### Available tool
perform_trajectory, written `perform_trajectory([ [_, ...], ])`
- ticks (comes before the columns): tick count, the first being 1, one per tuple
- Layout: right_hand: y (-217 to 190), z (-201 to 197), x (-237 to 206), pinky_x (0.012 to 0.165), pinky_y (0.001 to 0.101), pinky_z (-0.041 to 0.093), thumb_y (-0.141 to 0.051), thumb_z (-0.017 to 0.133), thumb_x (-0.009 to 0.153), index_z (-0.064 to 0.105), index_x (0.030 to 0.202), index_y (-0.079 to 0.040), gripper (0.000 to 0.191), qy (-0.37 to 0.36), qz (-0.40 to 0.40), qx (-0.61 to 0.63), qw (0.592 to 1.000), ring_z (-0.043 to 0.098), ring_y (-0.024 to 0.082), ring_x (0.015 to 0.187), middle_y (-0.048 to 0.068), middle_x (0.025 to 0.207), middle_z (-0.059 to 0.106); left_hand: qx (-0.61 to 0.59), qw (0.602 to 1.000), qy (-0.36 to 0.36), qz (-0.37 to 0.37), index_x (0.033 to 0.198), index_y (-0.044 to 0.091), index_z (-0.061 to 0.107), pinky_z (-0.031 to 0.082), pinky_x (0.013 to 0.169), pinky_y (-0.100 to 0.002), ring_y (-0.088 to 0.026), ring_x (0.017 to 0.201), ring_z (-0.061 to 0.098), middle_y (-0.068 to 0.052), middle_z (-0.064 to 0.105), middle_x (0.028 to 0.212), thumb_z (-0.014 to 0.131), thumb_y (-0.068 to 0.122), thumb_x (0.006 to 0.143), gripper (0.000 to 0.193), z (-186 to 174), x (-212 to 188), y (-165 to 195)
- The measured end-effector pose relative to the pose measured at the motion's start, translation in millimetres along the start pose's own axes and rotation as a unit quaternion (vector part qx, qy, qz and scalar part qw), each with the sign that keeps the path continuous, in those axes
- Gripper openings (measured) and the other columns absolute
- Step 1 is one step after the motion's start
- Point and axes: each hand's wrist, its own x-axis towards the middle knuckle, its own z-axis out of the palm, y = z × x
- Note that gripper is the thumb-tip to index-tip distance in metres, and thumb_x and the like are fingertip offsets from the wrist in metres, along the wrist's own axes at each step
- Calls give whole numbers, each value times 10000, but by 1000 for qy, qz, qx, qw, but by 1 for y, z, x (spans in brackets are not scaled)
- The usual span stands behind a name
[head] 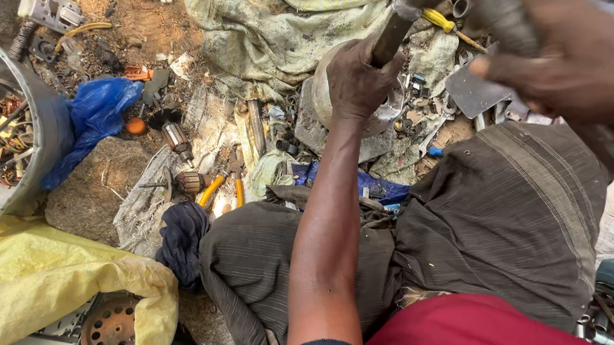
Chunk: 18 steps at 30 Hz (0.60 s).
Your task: The person sits on the ground and uses a hammer and chisel to strike and shape a metal component. They repeatedly reposition the object, inspect it, and continue hammering to modify its form.
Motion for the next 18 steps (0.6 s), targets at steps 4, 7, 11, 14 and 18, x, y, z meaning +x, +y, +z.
perform_trajectory([
  [4, -8, -10, 10, 487, 403, 521, -436, 660, 986, 539, 1204, -17, 487, 25, 28, 19, 999, 622, 257, 524, 103, 682, 585, -11, 1000, -4, -18, 948, 207, 723, 568, 627, -375, -172, 632, 674, 4, 668, 681, 773, 355, 836, 193, 4, 4, -3],
  [7, -12, -11, 11, 484, 407, 518, -389, 684, 973, 543, 1181, -30, 439, 34, 34, 32, 998, 612, 255, 526, 116, 681, 587, 1, 1000, -15, -10, 953, 207, 725, 559, 609, -380, -175, 617, 667, 5, 646, 647, 781, 378, 825, 220, 9, 7, -10],
  [11, -27, -6, 17, 480, 413, 516, -327, 717, 956, 547, 1149, -46, 380, -23, 72, 32, 997, 599, 251, 528, 134, 678, 590, 17, 999, -37, -35, 867, 193, 697, 556, 602, -366, -168, 603, 666, 18, 628, 627, 783, 393, 840, 219, 15, 6, -14],
  [14, -37, -3, 20, 477, 417, 513, -280, 741, 943, 551, 1126, -59, 344, -98, 123, 67, 985, 589, 249, 529, 147, 677, 592, 61, 987, -105, -102, 790, 157, 692, 559, 601, -351, -183, 612, 673, -26, 652, 650, 735, 352, 931, 245, 16, 0, -10],
  [18, -27, -4, 6, 456, 388, 507, -241, 783, 889, 563, 1046, -104, 303, -95, 194, 66, 974, 569, 199, 491, 103, 622, 580, -24, 993, 100, 57, 933, 151, 758, 594, 698, -352, -181, 777, 714, -54, 731, 834, 707, 239, 878, 116, 16, -23, -3],
])
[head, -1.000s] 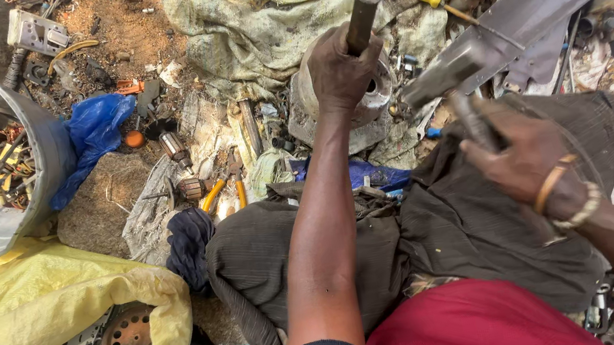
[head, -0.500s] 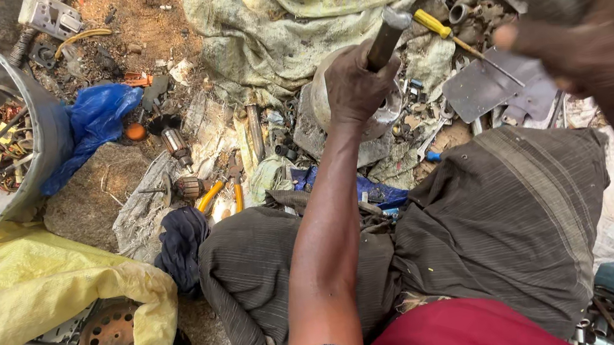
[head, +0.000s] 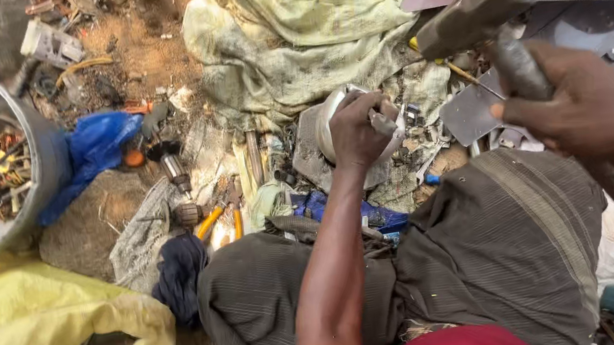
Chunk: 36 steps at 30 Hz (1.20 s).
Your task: The person sits on the ground and uses a hammer and chisel to strike and shape a metal component. They repeatedly reposition the object, inspect it, and continue hammering to modify its form.
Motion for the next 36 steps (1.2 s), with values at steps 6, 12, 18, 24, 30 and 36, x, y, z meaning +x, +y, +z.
perform_trajectory([
  [6, 82, 34, -8, 374, 294, 421, -185, 723, 974, 497, 1008, -62, 260, 88, -122, 257, 955, 504, 113, 445, 24, 619, 523, -115, 955, -83, -262, 826, 115, 744, 571, 486, -287, -102, 569, 729, -28, 767, 694, 665, 341, 969, 279, 3, -8, -16],
  [12, 149, 138, -9, 352, 269, 380, -140, 698, 941, 544, 982, -83, 168, 50, 29, 367, 928, 448, 89, 407, 0, 582, 481, -135, 953, -51, -267, 718, 116, 656, 609, 486, -264, -92, 583, 749, -31, 758, 690, 638, 513, 960, 466, 11, 11, -29],
  [18, 198, 214, -5, 317, 245, 350, -93, 704, 895, 495, 991, -65, 232, -27, 84, 463, 882, 437, 73, 374, -23, 571, 480, -91, 925, -152, -337, 736, 118, 624, 569, 458, -301, -116, 488, 667, -24, 707, 620, 663, 590, 889, 498, 29, 30, -25],
  [24, 222, 227, 10, 309, 243, 368, -95, 702, 895, 497, 989, -72, 227, -78, 93, 498, 858, 458, 69, 368, -18, 568, 486, -102, 941, -189, -260, 920, 89, 629, 611, 517, -348, -119, 559, 675, -2, 653, 669, 664, 603, 890, 516, 38, 32, -16],
  [30, 231, 222, 22, 317, 235, 362, -103, 695, 899, 488, 991, -74, 228, -89, 87, 547, 828, 453, 64, 380, -27, 577, 474, -57, 930, -275, -237, 1021, 113, 624, 606, 575, -352, -131, 610, 673, -12, 686, 723, 650, 515, 973, 405, 36, 34, -4],
  [36, 222, 180, 26, 327, 252, 420, -121, 700, 896, 526, 1000, -81, 207, -64, 77, 476, 874, 475, 81, 389, -21, 590, 513, 77, 920, -308, -228, 981, 145, 579, 596, 630, -368, -141, 638, 654, -48, 661, 739, 629, 384, 1002, 245, 41, 13, -3],
])
